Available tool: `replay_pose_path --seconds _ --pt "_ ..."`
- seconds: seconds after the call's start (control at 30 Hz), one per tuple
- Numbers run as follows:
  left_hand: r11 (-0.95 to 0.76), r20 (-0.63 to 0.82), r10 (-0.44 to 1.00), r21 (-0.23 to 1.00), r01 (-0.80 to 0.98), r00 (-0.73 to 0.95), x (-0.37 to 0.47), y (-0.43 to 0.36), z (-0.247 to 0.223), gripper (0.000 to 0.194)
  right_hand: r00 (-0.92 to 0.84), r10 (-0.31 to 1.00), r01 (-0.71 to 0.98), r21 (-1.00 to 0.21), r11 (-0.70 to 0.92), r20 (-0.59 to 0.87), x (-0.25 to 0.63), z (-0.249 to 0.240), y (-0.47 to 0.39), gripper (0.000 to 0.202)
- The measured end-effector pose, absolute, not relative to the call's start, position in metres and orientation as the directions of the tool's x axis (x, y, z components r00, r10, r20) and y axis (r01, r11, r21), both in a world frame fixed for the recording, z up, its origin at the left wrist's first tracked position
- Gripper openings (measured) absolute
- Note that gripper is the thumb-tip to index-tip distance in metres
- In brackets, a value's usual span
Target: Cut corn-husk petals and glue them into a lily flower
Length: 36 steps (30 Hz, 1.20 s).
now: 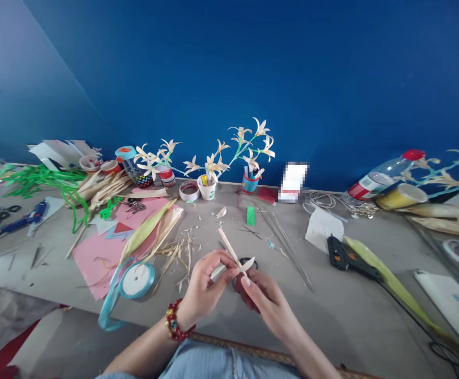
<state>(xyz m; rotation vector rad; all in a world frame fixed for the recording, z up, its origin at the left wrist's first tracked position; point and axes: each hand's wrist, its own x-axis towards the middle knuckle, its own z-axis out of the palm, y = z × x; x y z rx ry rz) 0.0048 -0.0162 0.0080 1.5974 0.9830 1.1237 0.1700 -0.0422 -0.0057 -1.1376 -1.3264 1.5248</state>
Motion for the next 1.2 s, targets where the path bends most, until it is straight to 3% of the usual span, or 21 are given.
replay_pose_path --seconds 0.1,0.23,0.4,0.57,0.67,0.77,0.87,0.93,1.07,1.2 --pt "-0.309 0.256 0.925 0.937 0.164 0.281 0.004 -0.016 0.009 0.011 -0.25 0.963 0.11 -0.991 -0.077 -0.103 0.169 -0.007 -0.043 0.046" --pt "-0.362 0.288 0.912 0.899 0.244 0.293 0.002 -0.016 0.009 0.01 -0.287 0.949 0.09 -0.99 -0.11 -0.132 0.168 -0.004 -0.041 0.051" --pt "-0.456 0.366 0.864 0.859 0.232 0.346 -0.001 -0.016 0.007 0.008 -0.436 0.854 -0.096 -0.929 -0.357 -0.283 0.17 0.004 -0.039 0.057" --pt "-0.528 0.43 0.81 0.831 0.177 0.399 -0.004 -0.015 0.007 0.008 -0.607 0.723 -0.123 -0.859 -0.497 -0.331 0.18 -0.002 -0.041 0.057" --pt "-0.489 0.38 0.823 0.852 0.188 0.421 -0.007 -0.008 0.002 0.011 -0.724 0.626 -0.086 -0.863 -0.497 -0.289 0.195 -0.017 -0.047 0.066" --pt "-0.326 0.237 0.905 0.92 0.218 0.354 -0.011 -0.002 -0.009 0.017 -0.812 0.543 -0.05 -0.902 -0.428 -0.213 0.214 -0.029 -0.051 0.078" --pt "-0.203 0.139 0.95 0.956 0.213 0.278 -0.013 0.0 -0.018 0.02 -0.584 0.788 -0.056 -0.96 -0.275 -0.192 0.229 -0.029 -0.047 0.078" --pt "-0.158 0.097 0.965 0.957 0.243 0.244 -0.014 0.0 -0.021 0.021 -0.331 0.924 0.102 -0.981 -0.166 -0.191 0.236 -0.026 -0.041 0.068" --pt "-0.164 0.09 0.975 0.911 0.378 0.205 -0.018 0.014 -0.02 0.02 -0.052 0.999 0.576 -0.817 0.02 -0.012 0.243 -0.036 -0.036 0.043" --pt "-0.322 0.243 0.946 0.77 0.551 0.214 -0.021 0.054 -0.022 0.014 0.008 0.997 0.724 -0.688 0.046 0.076 0.248 -0.064 -0.043 0.039"
